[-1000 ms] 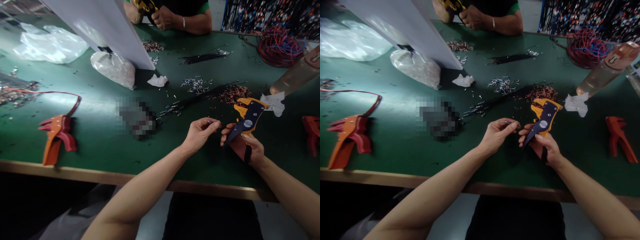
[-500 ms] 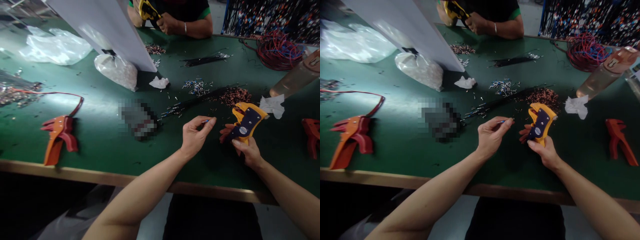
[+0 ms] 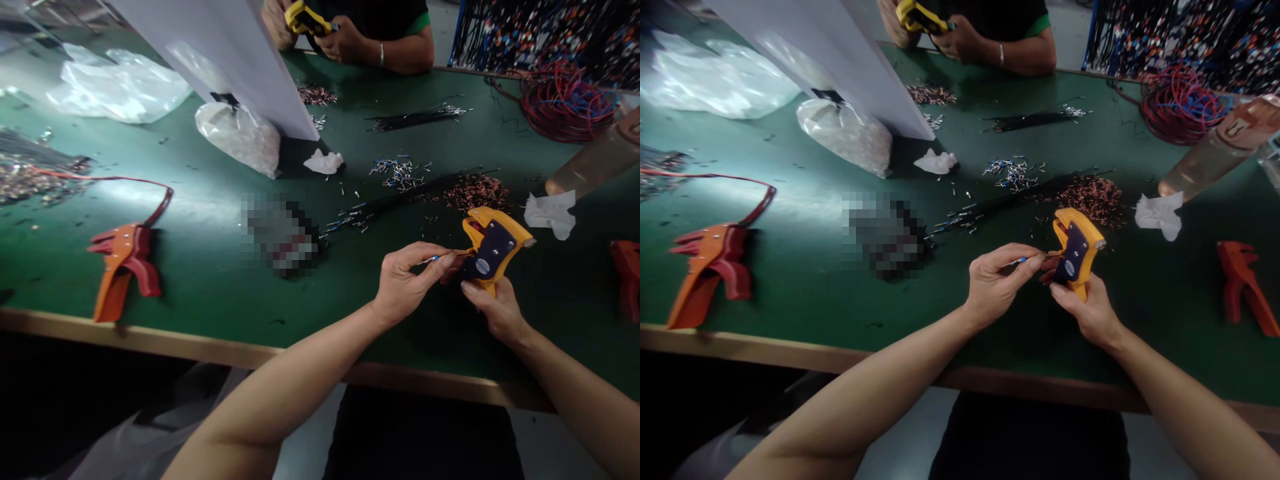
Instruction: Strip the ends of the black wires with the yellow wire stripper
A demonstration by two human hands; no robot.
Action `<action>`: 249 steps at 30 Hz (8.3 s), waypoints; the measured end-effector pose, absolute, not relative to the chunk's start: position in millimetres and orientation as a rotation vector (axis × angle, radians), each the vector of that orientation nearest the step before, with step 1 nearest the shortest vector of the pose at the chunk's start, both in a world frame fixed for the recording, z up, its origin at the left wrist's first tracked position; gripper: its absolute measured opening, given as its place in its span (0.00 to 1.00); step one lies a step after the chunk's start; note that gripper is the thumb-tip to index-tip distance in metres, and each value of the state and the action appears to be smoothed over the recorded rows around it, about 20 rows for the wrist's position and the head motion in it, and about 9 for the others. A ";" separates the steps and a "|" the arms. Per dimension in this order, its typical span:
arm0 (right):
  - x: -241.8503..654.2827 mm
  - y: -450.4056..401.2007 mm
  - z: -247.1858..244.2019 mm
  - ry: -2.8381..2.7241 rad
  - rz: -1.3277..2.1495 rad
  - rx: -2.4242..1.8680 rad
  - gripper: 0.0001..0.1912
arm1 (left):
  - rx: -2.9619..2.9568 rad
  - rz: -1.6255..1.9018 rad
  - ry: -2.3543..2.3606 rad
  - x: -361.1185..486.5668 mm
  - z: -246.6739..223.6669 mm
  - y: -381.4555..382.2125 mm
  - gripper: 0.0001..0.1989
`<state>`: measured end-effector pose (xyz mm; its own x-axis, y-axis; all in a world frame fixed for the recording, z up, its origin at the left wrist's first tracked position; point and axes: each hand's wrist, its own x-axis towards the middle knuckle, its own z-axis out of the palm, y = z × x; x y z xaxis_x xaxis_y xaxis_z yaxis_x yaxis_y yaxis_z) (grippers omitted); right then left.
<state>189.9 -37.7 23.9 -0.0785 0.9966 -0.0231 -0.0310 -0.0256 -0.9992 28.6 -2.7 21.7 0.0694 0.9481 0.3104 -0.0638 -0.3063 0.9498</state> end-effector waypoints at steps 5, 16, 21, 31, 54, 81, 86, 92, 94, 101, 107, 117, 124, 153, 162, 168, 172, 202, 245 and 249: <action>190.7 -38.6 21.9 -1.237 1.257 -1.248 0.13 | 1.505 1.389 0.928 27.9 20.7 -3.3 0.04; 188.5 -39.8 26.1 -1.306 1.167 -1.286 0.20 | 1.557 1.362 0.893 26.8 23.1 -3.8 0.04; 188.2 -41.1 24.7 -1.172 1.267 -1.289 0.23 | 1.548 1.334 0.919 27.2 22.8 -4.3 0.04; 189.7 -38.9 19.2 -1.076 1.378 -1.178 0.14 | 1.184 1.294 0.969 27.8 18.9 0.8 0.05; 202.5 -36.8 11.7 -0.702 2.159 -0.621 0.21 | 0.803 1.298 0.920 23.6 10.6 23.5 0.19; 198.3 -40.7 10.3 -0.696 2.158 -0.676 0.15 | 0.830 1.282 0.873 25.2 14.0 20.5 0.17; 198.1 -39.7 11.6 -0.681 2.162 -0.690 0.15 | 0.836 1.282 0.885 25.5 13.5 20.9 0.18; 197.9 -40.0 8.7 -0.688 2.166 -0.700 0.15 | 0.864 1.293 0.917 25.0 13.2 19.7 0.19; 197.7 -40.7 7.1 -0.699 2.168 -0.695 0.15 | 0.888 1.286 0.927 24.6 13.7 19.1 0.18; 197.2 -42.2 8.6 -0.710 2.155 -0.710 0.14 | 0.910 1.281 0.936 24.5 15.6 18.5 0.16; 194.6 -43.6 11.3 -0.721 2.100 -0.743 0.13 | 0.889 1.286 0.951 25.2 16.8 18.6 0.16; 194.0 -44.7 10.5 -0.742 2.017 -0.880 0.14 | 0.854 1.278 0.948 24.6 15.5 19.9 0.18; 195.2 -41.1 10.2 -0.741 2.006 -0.789 0.15 | 0.852 1.295 0.974 23.9 12.8 21.9 0.17; 200.8 -34.8 12.8 -0.803 1.761 -0.835 0.16 | 1.146 1.083 0.939 26.4 12.4 9.6 0.16; 202.0 -36.2 7.0 -0.933 1.640 -0.913 0.19 | 1.199 1.126 1.041 23.5 6.9 14.8 0.16; 203.8 -36.4 13.5 -1.105 1.481 -0.991 0.17 | 1.226 1.185 1.060 22.0 10.5 15.6 0.12; 215.8 -29.7 20.4 -1.514 1.005 -1.182 0.16 | 1.166 1.244 1.122 20.0 13.7 18.3 0.12; 258.7 -8.9 27.4 -2.239 -0.149 -1.825 0.25 | 0.957 1.483 1.100 17.6 9.3 28.9 0.13; 213.4 -27.8 26.3 -1.453 1.441 -0.996 0.22 | 2.065 1.069 0.840 12.5 18.5 19.9 0.12; 220.1 -21.1 31.1 -1.360 1.265 -0.979 0.22 | 1.772 1.273 1.131 7.2 20.0 29.0 0.14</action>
<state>220.1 -21.1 31.1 -0.1771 0.9747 0.1366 -0.0655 0.1268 -0.9898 7.2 29.0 20.0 0.1477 0.9162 0.3724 0.2619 -0.3994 0.8786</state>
